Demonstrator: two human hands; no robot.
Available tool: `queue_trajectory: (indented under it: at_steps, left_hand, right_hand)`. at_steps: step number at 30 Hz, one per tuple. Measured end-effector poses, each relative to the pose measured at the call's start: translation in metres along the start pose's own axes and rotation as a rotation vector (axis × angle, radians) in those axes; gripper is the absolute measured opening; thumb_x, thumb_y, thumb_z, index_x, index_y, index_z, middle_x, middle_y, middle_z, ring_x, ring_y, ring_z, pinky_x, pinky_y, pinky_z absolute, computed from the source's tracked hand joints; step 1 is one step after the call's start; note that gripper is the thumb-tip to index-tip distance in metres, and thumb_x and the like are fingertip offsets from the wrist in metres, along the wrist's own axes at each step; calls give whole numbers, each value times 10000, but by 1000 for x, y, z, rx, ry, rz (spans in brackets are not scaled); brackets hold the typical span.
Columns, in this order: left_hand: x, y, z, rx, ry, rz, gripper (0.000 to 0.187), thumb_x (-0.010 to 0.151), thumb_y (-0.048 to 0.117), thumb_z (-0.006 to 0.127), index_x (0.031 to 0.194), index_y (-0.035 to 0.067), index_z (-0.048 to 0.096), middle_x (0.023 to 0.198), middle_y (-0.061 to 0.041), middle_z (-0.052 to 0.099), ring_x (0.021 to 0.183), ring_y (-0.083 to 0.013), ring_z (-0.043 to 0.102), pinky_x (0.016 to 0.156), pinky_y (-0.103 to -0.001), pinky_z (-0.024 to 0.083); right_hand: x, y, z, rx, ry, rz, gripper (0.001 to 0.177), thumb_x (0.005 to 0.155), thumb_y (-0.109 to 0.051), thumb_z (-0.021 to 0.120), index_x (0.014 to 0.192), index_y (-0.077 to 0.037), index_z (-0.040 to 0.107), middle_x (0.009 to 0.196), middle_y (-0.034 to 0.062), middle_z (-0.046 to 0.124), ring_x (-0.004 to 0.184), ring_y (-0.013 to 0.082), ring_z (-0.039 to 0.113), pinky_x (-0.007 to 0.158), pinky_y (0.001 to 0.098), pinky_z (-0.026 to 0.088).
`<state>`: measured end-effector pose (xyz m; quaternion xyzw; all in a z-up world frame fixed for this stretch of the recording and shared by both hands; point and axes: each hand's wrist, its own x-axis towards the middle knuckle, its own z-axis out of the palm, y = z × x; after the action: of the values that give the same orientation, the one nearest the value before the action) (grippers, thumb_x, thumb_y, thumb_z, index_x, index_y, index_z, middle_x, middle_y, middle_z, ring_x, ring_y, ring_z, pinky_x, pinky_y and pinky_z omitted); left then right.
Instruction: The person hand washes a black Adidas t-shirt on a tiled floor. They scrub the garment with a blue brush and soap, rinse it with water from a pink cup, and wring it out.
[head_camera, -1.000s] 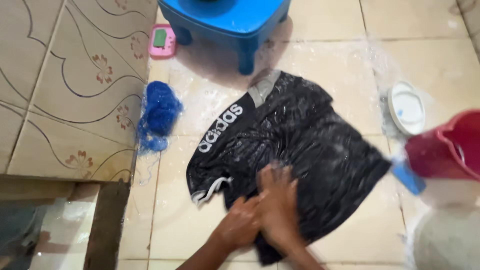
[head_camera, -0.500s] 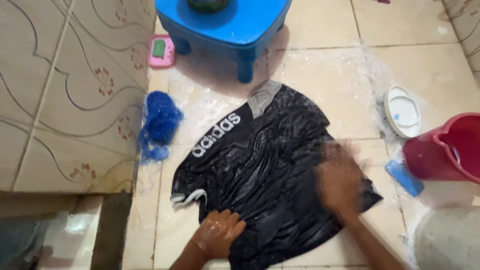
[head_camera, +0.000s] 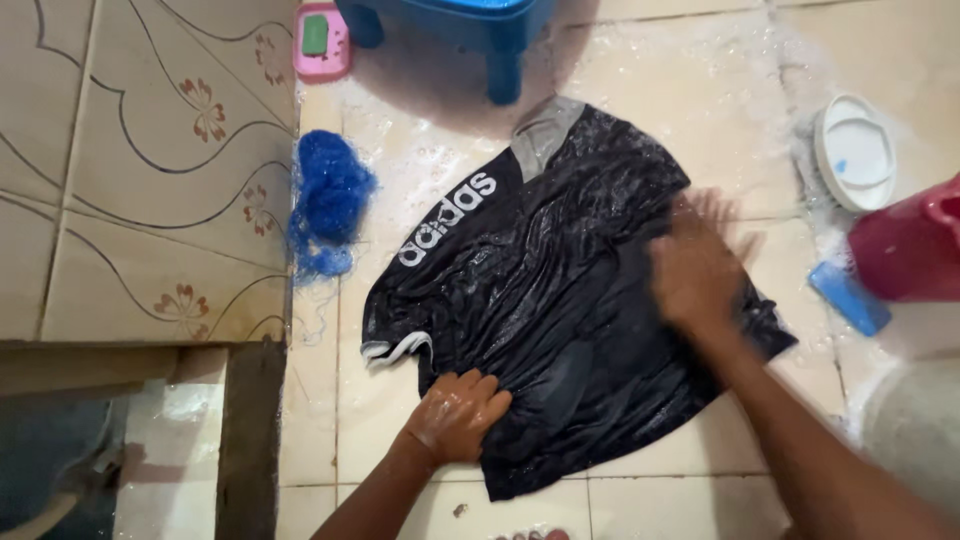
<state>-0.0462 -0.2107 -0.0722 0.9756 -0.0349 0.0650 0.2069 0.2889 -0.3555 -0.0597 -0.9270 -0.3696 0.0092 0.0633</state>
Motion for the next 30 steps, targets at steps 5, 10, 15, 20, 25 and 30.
queue_trajectory:
  at_steps: [5, 10, 15, 20, 25, 30]
  left_hand:
    - [1, -7, 1, -10, 63, 33, 322, 725, 252, 663, 1000, 84, 668, 934, -99, 641, 839, -277, 628, 621, -410, 470]
    - [8, 4, -10, -48, -51, -63, 312, 716, 338, 717, 867, 74, 651, 837, -119, 628, 793, -310, 622, 604, -450, 467]
    - [16, 15, -10, -56, -27, -192, 281, 657, 247, 708, 877, 76, 670, 847, -110, 655, 822, -322, 633, 665, -462, 481]
    - [19, 59, 4, -284, -177, -206, 314, 560, 129, 707, 868, 71, 687, 886, -134, 686, 875, -363, 652, 754, -499, 506]
    - [39, 78, -7, -511, -212, -211, 355, 658, 176, 725, 986, 39, 724, 984, -161, 692, 1021, -372, 650, 896, -502, 506]
    - [42, 35, -37, 90, 180, -531, 781, 671, 295, 759, 1382, 36, 564, 1484, -250, 451, 1414, -503, 310, 1067, -758, 191]
  right_hand:
    - [-81, -149, 37, -43, -37, -728, 679, 965, -540, 251, 1565, -235, 158, 1661, -21, 46, 1523, 258, 51, 1140, 705, -20]
    - [26, -90, 10, 105, 122, -462, 573, 1048, -358, 503, 1600, -264, 382, 1705, 116, 276, 1531, 387, 270, 964, 631, 351]
    - [20, -68, 13, 69, 314, -296, 614, 942, -224, 610, 1551, -255, 546, 1639, 107, 432, 1490, 354, 401, 1008, 530, 389]
    - [-36, -22, 5, 124, 264, -188, 641, 902, -174, 604, 1533, -265, 539, 1620, 90, 490, 1500, 377, 431, 1147, 592, 345]
    - [-52, -10, 2, 3, 215, 77, 682, 876, -224, 585, 1549, -286, 490, 1638, 89, 401, 1514, 380, 318, 1145, 755, 168]
    - [-44, -92, 28, -31, 107, 205, 662, 1015, -438, 435, 1624, -231, 274, 1708, 84, 157, 1565, 381, 67, 1138, 765, 31]
